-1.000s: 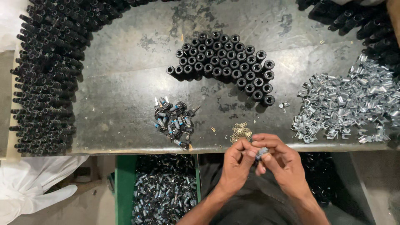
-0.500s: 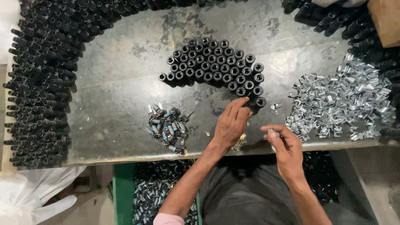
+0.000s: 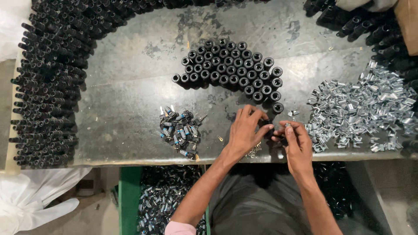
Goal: The person repeatedly picks small cylindrical and metallic components from piles on a metal table and inserts them into each other by hand. The assembled units are placed into a green bin below the table. The process is continuous and repetitive throughout the clip.
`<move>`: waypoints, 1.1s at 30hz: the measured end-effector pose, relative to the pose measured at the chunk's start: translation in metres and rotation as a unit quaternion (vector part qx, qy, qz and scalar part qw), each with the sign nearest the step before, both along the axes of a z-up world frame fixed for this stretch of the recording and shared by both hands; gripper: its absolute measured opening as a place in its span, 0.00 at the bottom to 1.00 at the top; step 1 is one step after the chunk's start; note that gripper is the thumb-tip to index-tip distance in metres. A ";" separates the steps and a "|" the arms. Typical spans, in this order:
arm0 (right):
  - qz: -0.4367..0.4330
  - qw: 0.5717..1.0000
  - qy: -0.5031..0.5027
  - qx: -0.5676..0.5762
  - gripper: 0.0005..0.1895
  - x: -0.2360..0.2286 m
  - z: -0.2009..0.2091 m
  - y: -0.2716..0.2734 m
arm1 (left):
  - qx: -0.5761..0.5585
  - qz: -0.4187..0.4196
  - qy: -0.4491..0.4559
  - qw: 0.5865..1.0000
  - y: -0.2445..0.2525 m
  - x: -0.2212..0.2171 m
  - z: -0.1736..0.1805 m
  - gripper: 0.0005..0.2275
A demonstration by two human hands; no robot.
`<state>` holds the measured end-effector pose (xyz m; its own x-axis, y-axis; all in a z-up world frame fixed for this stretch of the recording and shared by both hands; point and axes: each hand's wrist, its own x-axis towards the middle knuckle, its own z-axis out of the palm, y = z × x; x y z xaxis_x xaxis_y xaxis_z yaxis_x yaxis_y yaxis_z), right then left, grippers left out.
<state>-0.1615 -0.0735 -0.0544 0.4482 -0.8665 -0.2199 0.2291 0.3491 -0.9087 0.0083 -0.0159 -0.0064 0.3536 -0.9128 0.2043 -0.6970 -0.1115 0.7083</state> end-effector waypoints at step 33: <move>0.338 0.917 0.143 -0.157 0.10 -0.001 0.097 -0.007 | 0.075 -0.055 -0.162 0.982 0.078 -0.048 0.083 0.24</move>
